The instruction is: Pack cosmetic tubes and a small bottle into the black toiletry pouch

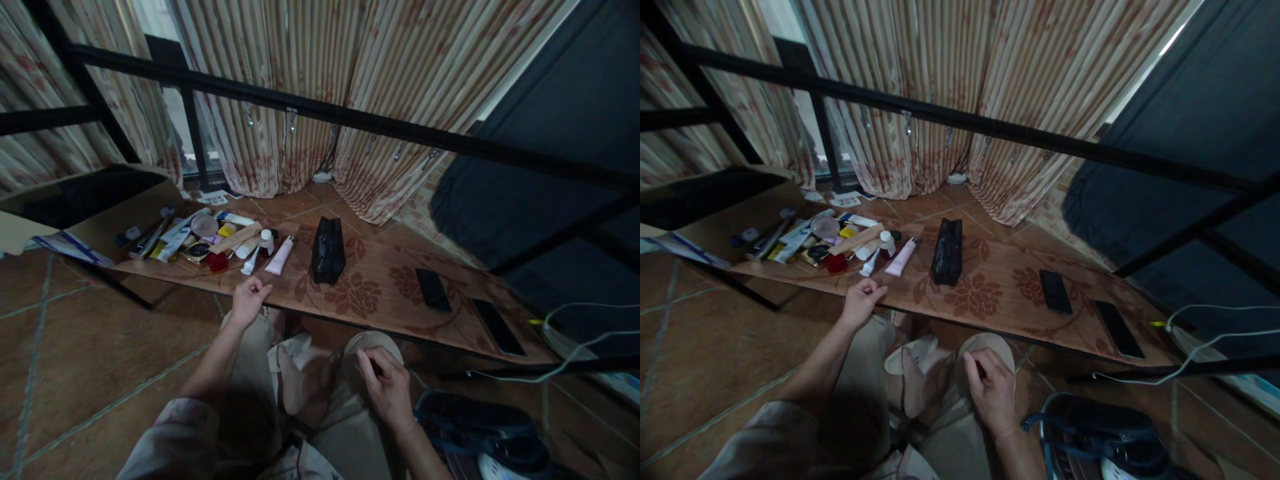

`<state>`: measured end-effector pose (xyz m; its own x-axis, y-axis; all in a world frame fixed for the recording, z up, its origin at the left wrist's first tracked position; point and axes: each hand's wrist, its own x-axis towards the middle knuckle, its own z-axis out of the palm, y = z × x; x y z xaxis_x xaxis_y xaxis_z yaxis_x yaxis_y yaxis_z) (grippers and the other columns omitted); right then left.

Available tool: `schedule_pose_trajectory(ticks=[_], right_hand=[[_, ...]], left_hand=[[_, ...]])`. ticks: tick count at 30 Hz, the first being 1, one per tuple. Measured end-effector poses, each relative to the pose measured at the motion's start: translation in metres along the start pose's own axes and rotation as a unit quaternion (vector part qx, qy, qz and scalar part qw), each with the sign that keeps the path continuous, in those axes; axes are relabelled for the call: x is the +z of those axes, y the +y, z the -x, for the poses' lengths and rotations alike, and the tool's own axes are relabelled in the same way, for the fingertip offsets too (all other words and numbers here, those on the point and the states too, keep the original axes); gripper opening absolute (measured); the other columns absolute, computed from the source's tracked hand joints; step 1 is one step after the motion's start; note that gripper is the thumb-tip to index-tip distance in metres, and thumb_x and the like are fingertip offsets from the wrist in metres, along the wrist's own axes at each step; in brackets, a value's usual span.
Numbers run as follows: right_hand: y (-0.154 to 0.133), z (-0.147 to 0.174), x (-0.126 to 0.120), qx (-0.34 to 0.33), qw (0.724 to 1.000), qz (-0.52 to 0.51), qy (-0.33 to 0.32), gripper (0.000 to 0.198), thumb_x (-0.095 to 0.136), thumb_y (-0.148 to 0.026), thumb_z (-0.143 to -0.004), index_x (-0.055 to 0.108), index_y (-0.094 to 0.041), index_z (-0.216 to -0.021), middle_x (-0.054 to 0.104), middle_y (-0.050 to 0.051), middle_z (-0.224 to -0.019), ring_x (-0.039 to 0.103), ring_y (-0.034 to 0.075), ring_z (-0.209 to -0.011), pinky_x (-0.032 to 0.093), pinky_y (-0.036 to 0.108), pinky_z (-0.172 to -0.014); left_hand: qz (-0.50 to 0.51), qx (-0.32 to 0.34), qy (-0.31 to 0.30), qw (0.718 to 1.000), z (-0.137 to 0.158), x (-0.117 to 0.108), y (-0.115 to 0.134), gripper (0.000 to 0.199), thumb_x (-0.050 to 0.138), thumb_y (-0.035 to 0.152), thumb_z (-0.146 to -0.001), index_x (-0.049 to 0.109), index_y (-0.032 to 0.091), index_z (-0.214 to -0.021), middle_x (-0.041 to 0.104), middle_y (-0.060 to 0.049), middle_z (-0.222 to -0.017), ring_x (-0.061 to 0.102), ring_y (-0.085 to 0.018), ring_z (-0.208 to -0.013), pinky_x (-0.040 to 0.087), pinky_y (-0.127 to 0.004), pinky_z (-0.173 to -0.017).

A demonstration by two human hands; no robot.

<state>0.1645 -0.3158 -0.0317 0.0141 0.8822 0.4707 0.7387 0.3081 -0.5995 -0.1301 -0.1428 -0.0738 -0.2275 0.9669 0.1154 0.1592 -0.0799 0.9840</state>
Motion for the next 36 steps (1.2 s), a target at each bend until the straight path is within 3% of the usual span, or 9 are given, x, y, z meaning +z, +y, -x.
schedule_pose_trajectory(ticks=[14,22,27,31,36], right_hand=[[0.022,0.009,-0.005,0.046,0.999,0.005,0.019,0.025,0.056,-0.03,-0.096,0.061,-0.021,-0.073,0.06,0.0,-0.066,0.059,0.014,-0.061,0.043,0.026,-0.062],[0.008,0.004,-0.002,0.051,0.998,-0.028,0.03,0.027,0.054,-0.028,-0.096,0.059,-0.021,-0.071,0.058,0.0,-0.066,0.057,0.014,-0.061,0.042,0.025,-0.061],[0.0,-0.009,0.001,0.099,0.991,-0.081,0.032,0.031,0.055,-0.034,-0.095,0.059,-0.02,-0.067,0.056,-0.001,-0.064,0.054,0.013,-0.061,0.04,0.024,-0.06],[0.004,-0.028,0.003,0.155,0.974,-0.155,0.057,0.035,0.056,-0.041,-0.093,0.057,-0.02,-0.065,0.048,-0.003,-0.061,0.046,0.013,-0.059,0.037,0.024,-0.057],[0.016,-0.069,0.012,0.21,0.941,-0.241,0.112,0.04,0.058,-0.049,-0.089,0.051,-0.02,-0.061,0.039,-0.004,-0.06,0.039,0.012,-0.058,0.035,0.023,-0.055]], left_hand=[[-0.01,0.007,-0.002,1.0,-0.001,-0.003,0.003,0.032,0.071,0.036,-0.066,0.044,0.021,-0.058,0.04,0.007,-0.054,0.036,-0.009,-0.05,0.027,-0.022,-0.05],[-0.029,0.008,-0.01,0.999,-0.004,-0.005,0.003,0.034,0.071,0.04,-0.064,0.044,0.021,-0.057,0.039,0.007,-0.052,0.035,-0.009,-0.049,0.027,-0.021,-0.05],[-0.044,0.011,-0.012,0.999,-0.008,-0.008,0.013,0.036,0.071,0.043,-0.059,0.042,0.021,-0.055,0.04,0.007,-0.049,0.037,-0.009,-0.048,0.028,-0.021,-0.048],[-0.049,0.025,-0.036,0.998,-0.015,0.007,0.036,0.036,0.07,0.044,-0.061,0.044,0.021,-0.054,0.04,0.007,-0.048,0.035,-0.009,-0.048,0.027,-0.021,-0.048],[-0.036,0.047,-0.065,0.996,-0.045,0.05,0.06,0.038,0.068,0.05,-0.068,0.047,0.02,-0.058,0.045,0.005,-0.053,0.042,-0.011,-0.053,0.033,-0.022,-0.053]])
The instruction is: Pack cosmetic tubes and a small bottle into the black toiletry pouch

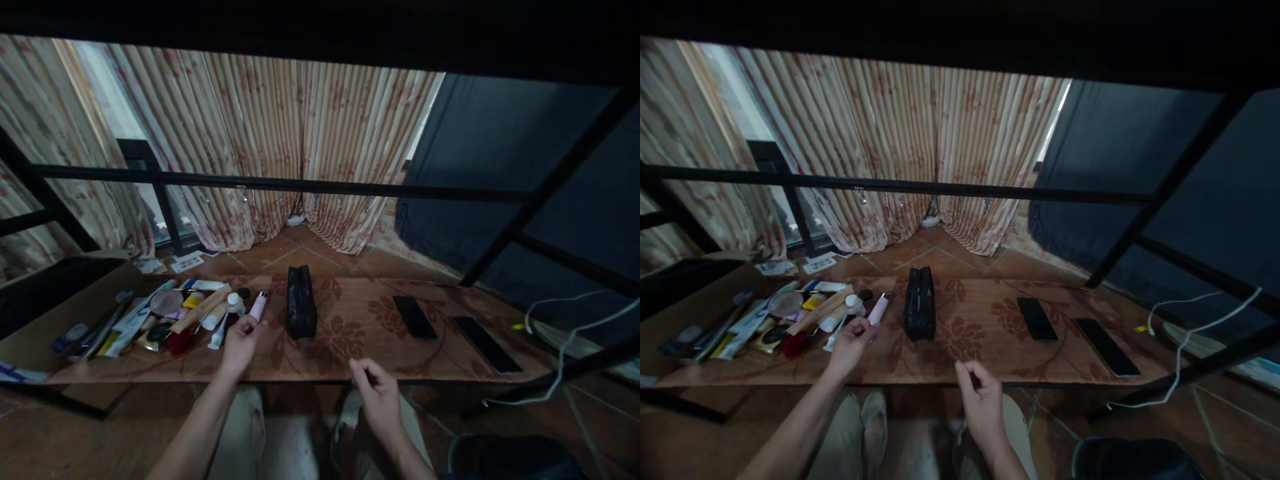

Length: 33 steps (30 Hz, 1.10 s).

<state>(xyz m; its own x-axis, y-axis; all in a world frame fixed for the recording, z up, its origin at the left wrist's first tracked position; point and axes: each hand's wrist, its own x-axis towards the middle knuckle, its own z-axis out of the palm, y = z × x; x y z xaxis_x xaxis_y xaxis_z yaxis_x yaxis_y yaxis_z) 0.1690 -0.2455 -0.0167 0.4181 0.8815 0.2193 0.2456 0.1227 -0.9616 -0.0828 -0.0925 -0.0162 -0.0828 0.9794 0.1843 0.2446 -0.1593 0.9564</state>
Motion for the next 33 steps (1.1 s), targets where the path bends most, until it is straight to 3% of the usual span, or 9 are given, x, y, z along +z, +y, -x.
schedule_pose_trajectory(ticks=[8,14,20,28,33], right_hand=[[0.003,-0.099,0.057,0.003,0.998,-0.054,0.015,0.034,0.062,-0.049,-0.085,0.061,-0.018,-0.07,0.047,-0.004,-0.06,0.042,0.012,-0.057,0.035,0.023,-0.054],[0.014,-0.162,0.088,-0.002,0.999,-0.045,0.021,0.031,0.063,-0.049,-0.082,0.067,-0.018,-0.084,0.062,0.0,-0.073,0.054,0.015,-0.068,0.043,0.025,-0.063],[0.021,-0.164,0.089,0.029,0.999,-0.016,0.001,0.033,0.065,-0.051,-0.082,0.061,-0.019,-0.073,0.051,-0.004,-0.06,0.046,0.012,-0.056,0.037,0.024,-0.054],[0.02,-0.161,0.092,0.054,0.991,0.071,-0.102,0.043,0.061,-0.061,-0.083,0.054,-0.021,-0.068,0.049,-0.005,-0.059,0.045,0.012,-0.055,0.036,0.024,-0.055],[0.013,-0.166,0.097,0.047,0.985,0.124,-0.112,0.043,0.059,-0.059,-0.083,0.052,-0.022,-0.064,0.049,-0.004,-0.056,0.047,0.012,-0.054,0.034,0.024,-0.053]], left_hand=[[0.015,-0.014,-0.006,1.0,-0.076,0.045,0.001,0.048,0.058,0.066,-0.076,0.054,0.019,-0.066,0.05,0.003,-0.058,0.045,-0.012,-0.055,0.037,-0.023,-0.054],[0.006,-0.031,-0.029,0.999,-0.107,0.074,-0.006,0.047,0.057,0.063,-0.077,0.051,0.02,-0.06,0.048,0.004,-0.054,0.044,-0.012,-0.053,0.035,-0.024,-0.052],[-0.02,-0.043,-0.051,0.998,-0.104,0.089,-0.008,0.048,0.051,0.063,-0.082,0.06,0.019,-0.068,0.057,0.001,-0.06,0.049,-0.015,-0.056,0.036,-0.026,-0.055],[-0.111,-0.045,-0.105,0.987,-0.092,0.074,0.002,0.049,0.054,0.063,-0.082,0.059,0.019,-0.062,0.055,0.001,-0.057,0.05,-0.015,-0.056,0.033,-0.027,-0.056],[-0.173,-0.065,-0.149,0.971,-0.086,0.072,0.008,0.05,0.054,0.064,-0.082,0.058,0.019,-0.06,0.057,0.0,-0.056,0.053,-0.016,-0.055,0.032,-0.027,-0.054]])
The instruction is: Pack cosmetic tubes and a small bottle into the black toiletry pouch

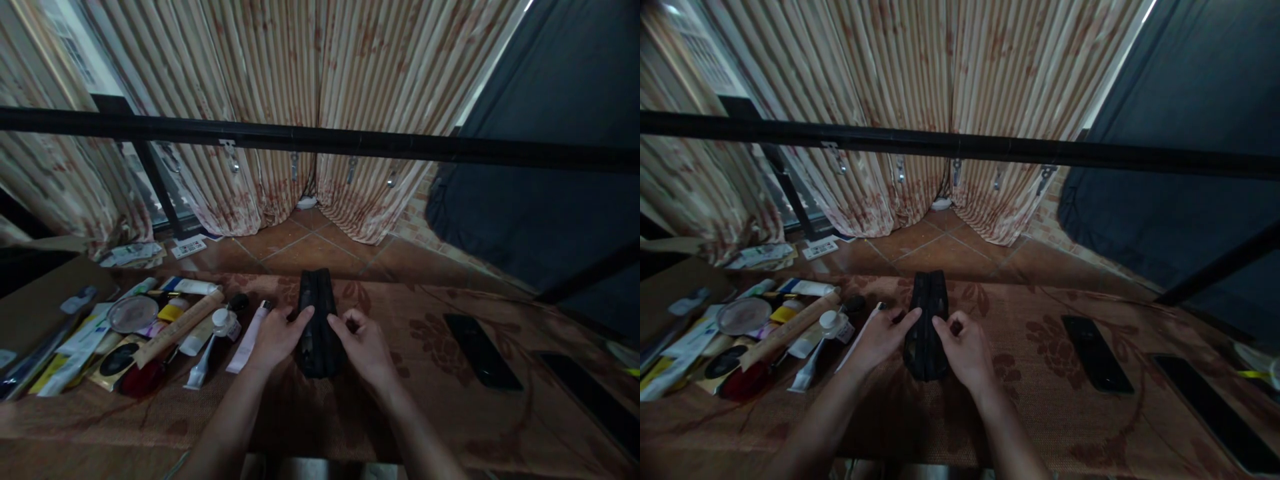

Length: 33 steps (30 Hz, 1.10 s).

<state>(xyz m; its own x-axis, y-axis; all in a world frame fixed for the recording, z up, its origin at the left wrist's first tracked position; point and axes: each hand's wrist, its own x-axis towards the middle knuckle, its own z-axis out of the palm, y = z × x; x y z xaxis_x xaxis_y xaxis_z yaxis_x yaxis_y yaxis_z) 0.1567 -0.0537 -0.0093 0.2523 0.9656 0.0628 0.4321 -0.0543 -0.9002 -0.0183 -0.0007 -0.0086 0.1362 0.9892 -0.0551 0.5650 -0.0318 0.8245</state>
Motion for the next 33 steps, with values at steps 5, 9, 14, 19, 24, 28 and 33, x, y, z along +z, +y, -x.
schedule_pose_trajectory(ticks=[5,9,14,19,24,28,33], right_hand=[[-0.006,-0.003,0.001,-0.006,0.999,0.049,0.009,0.04,0.058,-0.055,-0.082,0.052,-0.022,-0.059,0.048,-0.004,-0.052,0.043,0.012,-0.05,0.029,0.025,-0.05],[0.001,-0.005,0.001,-0.014,1.0,0.026,-0.004,0.041,0.056,-0.054,-0.084,0.051,-0.022,-0.059,0.045,-0.005,-0.052,0.041,0.012,-0.049,0.028,0.025,-0.049],[0.011,-0.008,0.0,-0.009,1.0,-0.014,-0.018,0.042,0.055,-0.053,-0.085,0.048,-0.022,-0.058,0.043,-0.005,-0.053,0.04,0.012,-0.053,0.029,0.024,-0.051],[0.009,-0.006,0.004,-0.003,0.998,-0.061,-0.003,0.042,0.058,-0.051,-0.083,0.046,-0.022,-0.057,0.038,-0.006,-0.054,0.037,0.011,-0.052,0.028,0.024,-0.051],[0.012,-0.001,0.004,0.01,0.996,-0.09,0.006,0.041,0.059,-0.049,-0.082,0.043,-0.022,-0.056,0.035,-0.007,-0.052,0.035,0.011,-0.05,0.027,0.025,-0.049],[0.018,0.001,0.001,0.008,0.997,-0.075,-0.001,0.039,0.061,-0.047,-0.082,0.046,-0.022,-0.057,0.039,-0.006,-0.053,0.037,0.011,-0.051,0.029,0.024,-0.049],[0.01,0.001,-0.003,0.004,0.999,0.033,0.029,0.046,0.06,-0.058,-0.082,0.05,-0.022,-0.055,0.047,-0.004,-0.049,0.043,0.012,-0.047,0.03,0.026,-0.049]], left_hand=[[0.048,-0.005,-0.003,0.999,-0.003,0.007,-0.001,0.042,0.057,0.057,-0.081,0.063,0.02,-0.062,0.062,-0.002,-0.059,0.056,-0.018,-0.057,0.033,-0.027,-0.053],[0.072,0.011,0.004,0.997,-0.004,0.013,-0.001,0.038,0.057,0.052,-0.082,0.063,0.02,-0.061,0.062,-0.002,-0.058,0.055,-0.018,-0.056,0.032,-0.027,-0.053],[0.087,0.03,0.011,0.996,-0.005,0.02,-0.006,0.041,0.057,0.051,-0.083,0.054,0.021,-0.055,0.054,0.001,-0.054,0.05,-0.015,-0.054,0.031,-0.026,-0.052],[0.098,0.052,0.005,0.994,-0.006,0.026,-0.013,0.044,0.053,0.054,-0.087,0.051,0.021,-0.058,0.049,0.003,-0.053,0.045,-0.014,-0.051,0.029,-0.026,-0.051],[0.107,0.067,-0.004,0.992,-0.01,0.023,-0.008,0.045,0.048,0.055,-0.089,0.05,0.021,-0.06,0.046,0.003,-0.055,0.043,-0.013,-0.053,0.03,-0.026,-0.052],[0.109,0.074,-0.034,0.991,-0.009,0.018,0.001,0.044,0.052,0.056,-0.086,0.052,0.02,-0.06,0.046,0.003,-0.056,0.043,-0.013,-0.053,0.029,-0.025,-0.051],[0.099,0.06,-0.036,0.993,-0.005,0.014,0.003,0.045,0.052,0.058,-0.085,0.054,0.02,-0.059,0.049,0.003,-0.055,0.044,-0.013,-0.052,0.029,-0.025,-0.05]])
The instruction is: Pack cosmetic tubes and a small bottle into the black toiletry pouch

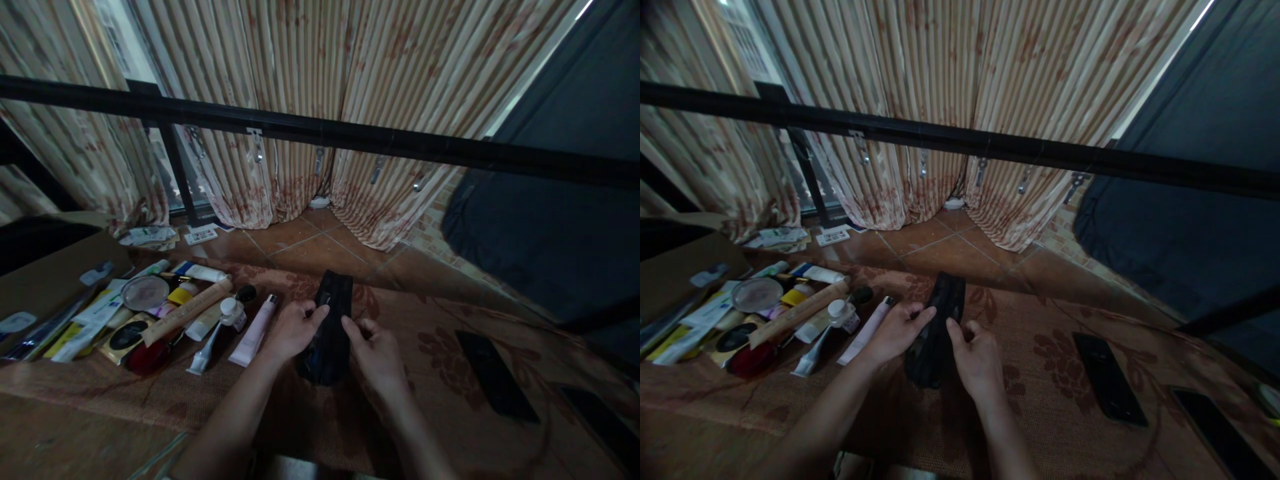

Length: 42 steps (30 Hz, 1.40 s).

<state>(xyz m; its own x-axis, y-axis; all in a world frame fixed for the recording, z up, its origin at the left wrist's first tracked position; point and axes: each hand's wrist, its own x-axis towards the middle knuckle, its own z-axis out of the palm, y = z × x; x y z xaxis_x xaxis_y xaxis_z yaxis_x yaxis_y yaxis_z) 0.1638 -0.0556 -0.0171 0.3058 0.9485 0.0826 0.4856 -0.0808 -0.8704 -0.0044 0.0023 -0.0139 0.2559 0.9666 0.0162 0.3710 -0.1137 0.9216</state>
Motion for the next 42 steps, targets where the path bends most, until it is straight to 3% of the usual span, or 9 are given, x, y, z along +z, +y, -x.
schedule_pose_trajectory(ticks=[6,10,17,25,35,42], right_hand=[[-0.007,-0.006,0.0,-0.007,0.999,0.045,0.001,0.043,0.057,-0.055,-0.084,0.052,-0.023,-0.056,0.05,-0.003,-0.048,0.047,0.014,-0.048,0.031,0.026,-0.05],[-0.006,-0.01,0.004,-0.014,1.0,0.016,-0.013,0.036,0.055,-0.047,-0.083,0.055,-0.022,-0.058,0.05,-0.004,-0.049,0.045,0.013,-0.047,0.031,0.025,-0.049],[-0.004,-0.014,0.009,-0.021,0.998,-0.055,0.003,0.039,0.054,-0.046,-0.085,0.045,-0.022,-0.055,0.036,-0.006,-0.049,0.037,0.011,-0.048,0.027,0.025,-0.048],[-0.001,-0.026,0.004,-0.029,0.997,-0.074,0.021,0.038,0.055,-0.048,-0.084,0.048,-0.021,-0.058,0.04,-0.005,-0.053,0.037,0.011,-0.05,0.029,0.025,-0.05],[0.001,-0.027,-0.001,-0.027,0.999,-0.031,0.02,0.037,0.056,-0.05,-0.086,0.06,-0.02,-0.063,0.056,-0.002,-0.056,0.049,0.013,-0.054,0.034,0.025,-0.055],[-0.002,-0.02,-0.01,-0.044,0.999,-0.016,0.019,0.043,0.052,-0.051,-0.089,0.052,-0.02,-0.059,0.048,-0.005,-0.053,0.045,0.011,-0.053,0.031,0.024,-0.054]], left_hand=[[-0.021,-0.007,0.045,0.999,-0.003,-0.004,-0.006,0.049,0.051,0.06,-0.085,0.053,0.02,-0.057,0.047,0.003,-0.052,0.044,-0.013,-0.053,0.028,-0.024,-0.049],[-0.016,-0.001,0.054,0.998,-0.005,-0.001,-0.001,0.046,0.052,0.055,-0.085,0.051,0.02,-0.055,0.046,0.003,-0.052,0.044,-0.013,-0.052,0.028,-0.025,-0.05],[-0.006,0.003,0.075,0.997,-0.008,0.005,0.002,0.04,0.051,0.047,-0.085,0.043,0.022,-0.054,0.041,0.004,-0.05,0.039,-0.012,-0.049,0.027,-0.026,-0.05],[-0.01,0.008,0.119,0.993,-0.014,0.015,-0.001,0.039,0.047,0.047,-0.088,0.048,0.021,-0.059,0.045,0.003,-0.054,0.043,-0.013,-0.052,0.03,-0.026,-0.054],[-0.026,0.008,0.089,0.996,-0.016,0.012,-0.008,0.043,0.052,0.052,-0.086,0.049,0.02,-0.057,0.045,0.004,-0.052,0.042,-0.012,-0.051,0.029,-0.026,-0.051],[-0.041,0.026,0.062,0.997,-0.009,0.006,-0.004,0.044,0.053,0.054,-0.085,0.048,0.02,-0.057,0.044,0.006,-0.053,0.042,-0.011,-0.051,0.031,-0.024,-0.05]])
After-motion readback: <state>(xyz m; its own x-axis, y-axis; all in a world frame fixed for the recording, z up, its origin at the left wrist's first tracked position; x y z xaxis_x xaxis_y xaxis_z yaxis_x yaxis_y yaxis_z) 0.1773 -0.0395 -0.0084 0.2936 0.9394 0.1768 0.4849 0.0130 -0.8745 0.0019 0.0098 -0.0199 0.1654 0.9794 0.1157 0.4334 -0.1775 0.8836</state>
